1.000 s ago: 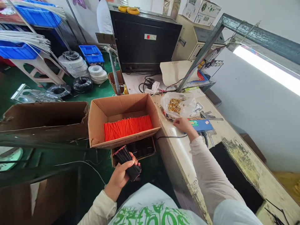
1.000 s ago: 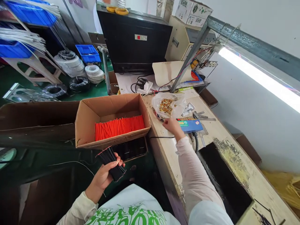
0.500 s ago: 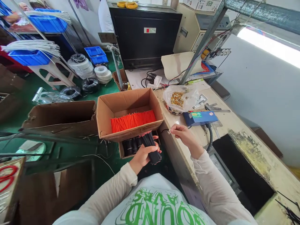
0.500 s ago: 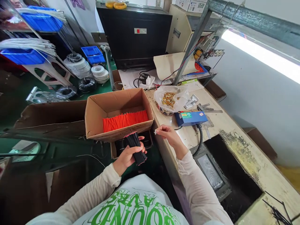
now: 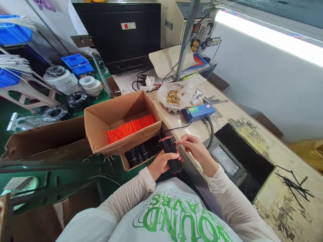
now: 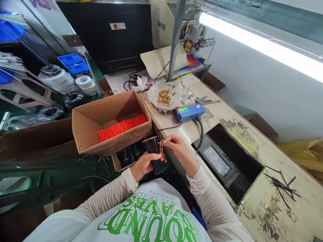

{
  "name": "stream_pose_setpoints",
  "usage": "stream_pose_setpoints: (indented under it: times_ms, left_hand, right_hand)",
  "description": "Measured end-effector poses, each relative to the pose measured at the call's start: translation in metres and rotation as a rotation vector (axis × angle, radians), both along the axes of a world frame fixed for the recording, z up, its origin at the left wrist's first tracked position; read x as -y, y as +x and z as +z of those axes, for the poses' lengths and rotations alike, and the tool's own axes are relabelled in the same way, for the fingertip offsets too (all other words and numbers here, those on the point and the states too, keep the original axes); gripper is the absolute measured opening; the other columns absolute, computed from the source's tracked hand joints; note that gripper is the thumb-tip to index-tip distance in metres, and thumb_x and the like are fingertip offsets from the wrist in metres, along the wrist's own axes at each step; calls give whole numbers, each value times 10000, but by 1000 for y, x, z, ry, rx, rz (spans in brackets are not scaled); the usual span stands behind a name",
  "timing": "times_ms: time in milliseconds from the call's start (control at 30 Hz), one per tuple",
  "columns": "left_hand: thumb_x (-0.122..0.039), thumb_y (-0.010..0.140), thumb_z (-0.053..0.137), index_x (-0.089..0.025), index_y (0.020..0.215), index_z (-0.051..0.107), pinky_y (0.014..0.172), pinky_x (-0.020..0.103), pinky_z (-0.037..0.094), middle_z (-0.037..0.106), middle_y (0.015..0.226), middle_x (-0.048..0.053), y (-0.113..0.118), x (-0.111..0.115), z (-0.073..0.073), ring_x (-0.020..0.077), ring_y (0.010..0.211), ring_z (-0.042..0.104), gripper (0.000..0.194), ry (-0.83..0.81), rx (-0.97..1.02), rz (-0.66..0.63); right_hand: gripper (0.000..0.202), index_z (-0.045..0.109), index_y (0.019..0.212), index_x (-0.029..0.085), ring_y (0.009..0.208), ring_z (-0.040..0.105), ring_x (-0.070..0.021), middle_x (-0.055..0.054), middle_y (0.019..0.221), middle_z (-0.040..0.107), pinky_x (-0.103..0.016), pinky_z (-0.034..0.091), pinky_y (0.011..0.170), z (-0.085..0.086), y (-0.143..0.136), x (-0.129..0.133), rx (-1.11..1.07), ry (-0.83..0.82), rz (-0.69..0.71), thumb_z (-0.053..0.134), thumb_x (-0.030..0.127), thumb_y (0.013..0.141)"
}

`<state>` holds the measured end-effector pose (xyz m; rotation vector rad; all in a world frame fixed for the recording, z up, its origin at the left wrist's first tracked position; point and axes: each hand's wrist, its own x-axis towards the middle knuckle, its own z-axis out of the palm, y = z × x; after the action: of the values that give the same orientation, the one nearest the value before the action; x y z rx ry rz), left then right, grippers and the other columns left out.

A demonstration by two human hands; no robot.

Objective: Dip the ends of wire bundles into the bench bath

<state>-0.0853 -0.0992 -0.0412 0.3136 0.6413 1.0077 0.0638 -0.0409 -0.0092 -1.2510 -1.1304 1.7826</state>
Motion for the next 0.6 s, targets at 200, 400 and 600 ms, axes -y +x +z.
stream_pose_setpoints:
  times_ms: [200, 400, 600]
  left_hand:
    - [-160, 572, 736, -174, 989, 614, 728, 348, 506, 574, 684, -28, 13, -1, 1, 117, 622, 542, 435, 37, 40, -84]
    - [-196, 569, 750, -200, 996, 571, 730, 339, 500, 521, 653, -51, 20, -5, 2, 99, 590, 506, 463, 69, 143, -179]
    - [-172, 569, 763, -177, 875, 560, 696, 317, 493, 553, 649, -34, 31, -7, 4, 112, 609, 546, 367, 104, 98, -266]
  right_hand:
    - [359, 555, 658, 198, 590, 536, -106, 3, 700, 615, -209, 238, 433, 1, 18, 10, -31, -40, -64, 821, 435, 615]
    - [339, 562, 658, 200, 534, 439, -81, 18, 681, 584, -206, 267, 439, -8, 32, 13, -34, -32, -112, 818, 419, 624]
    - [274, 580, 908, 274, 500, 416, -114, 52, 594, 530, -223, 306, 439, -14, 36, 24, -272, 56, -188, 700, 435, 721]
